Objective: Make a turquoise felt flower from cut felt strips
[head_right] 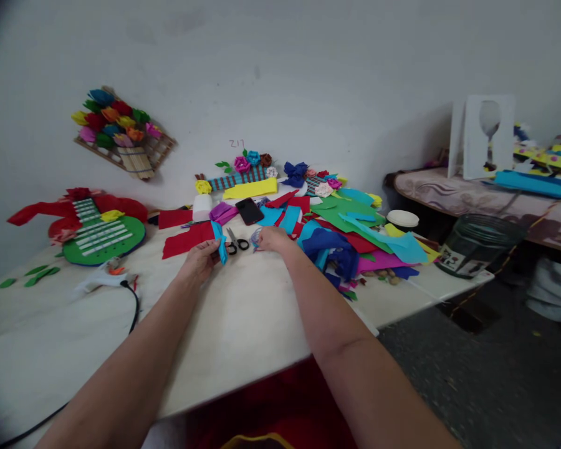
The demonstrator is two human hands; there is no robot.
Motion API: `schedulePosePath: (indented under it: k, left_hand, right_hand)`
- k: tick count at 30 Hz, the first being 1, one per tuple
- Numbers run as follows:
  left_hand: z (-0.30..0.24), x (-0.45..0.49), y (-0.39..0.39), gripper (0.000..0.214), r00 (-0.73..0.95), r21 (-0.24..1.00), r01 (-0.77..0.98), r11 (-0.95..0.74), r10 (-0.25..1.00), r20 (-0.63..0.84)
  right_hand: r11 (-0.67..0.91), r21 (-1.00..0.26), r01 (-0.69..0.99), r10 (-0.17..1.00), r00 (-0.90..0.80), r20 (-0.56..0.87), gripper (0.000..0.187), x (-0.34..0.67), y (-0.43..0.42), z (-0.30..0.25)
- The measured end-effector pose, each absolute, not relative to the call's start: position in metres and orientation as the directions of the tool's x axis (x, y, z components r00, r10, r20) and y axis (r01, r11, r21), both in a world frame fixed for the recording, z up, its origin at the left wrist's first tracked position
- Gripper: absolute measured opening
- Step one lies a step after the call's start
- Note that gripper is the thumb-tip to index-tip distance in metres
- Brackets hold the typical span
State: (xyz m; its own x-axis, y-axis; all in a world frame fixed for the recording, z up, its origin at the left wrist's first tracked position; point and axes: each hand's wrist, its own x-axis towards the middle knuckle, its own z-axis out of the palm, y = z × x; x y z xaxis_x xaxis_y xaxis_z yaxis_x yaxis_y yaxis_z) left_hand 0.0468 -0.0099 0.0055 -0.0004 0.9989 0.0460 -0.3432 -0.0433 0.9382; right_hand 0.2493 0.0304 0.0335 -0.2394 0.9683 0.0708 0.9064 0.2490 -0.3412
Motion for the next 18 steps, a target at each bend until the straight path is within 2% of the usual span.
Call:
schedulePosePath:
  k: [2, 5, 8, 10, 15, 18]
  left_hand:
    - [0.004, 0.046, -0.009, 0.02, 0.004, 0.939, -0.343, -0.04, 0.999, 0.044]
    - [0.001, 0.045, -0.006, 0.022, 0.018, 0.941, -0.337, -0.04, 0.999, 0.049]
    - [-0.001, 0.043, -0.004, 0.023, 0.053, 0.945, -0.327, -0.026, 0.998, 0.046]
    - [-0.002, 0.043, -0.004, 0.023, 0.075, 0.947, -0.321, -0.023, 0.996, 0.049]
    - [-0.001, 0.044, -0.005, 0.027, 0.111, 0.954, -0.299, -0.028, 0.992, 0.063]
    - [-0.001, 0.045, -0.005, 0.027, 0.135, 0.956, -0.291, -0.025, 0.989, 0.067]
  right_hand:
    - [0.244, -0.408, 0.88, 0.969, -0.205, 0.137, 0.007, 0.251, 0.035, 0.03]
    - [0.238, -0.612, 0.755, 0.97, -0.156, 0.185, 0.006, 0.255, 0.041, 0.028]
    - [0.209, -0.821, 0.532, 0.977, -0.141, 0.157, 0.009, 0.255, 0.042, 0.028]
    - [0.181, -0.914, 0.362, 0.979, -0.154, 0.133, 0.01, 0.254, 0.041, 0.029]
    - [0.205, -0.979, 0.013, 0.945, -0.263, 0.194, 0.012, 0.251, 0.036, 0.033]
    - [0.281, -0.959, -0.027, 0.931, -0.234, 0.28, 0.011, 0.252, 0.035, 0.039]
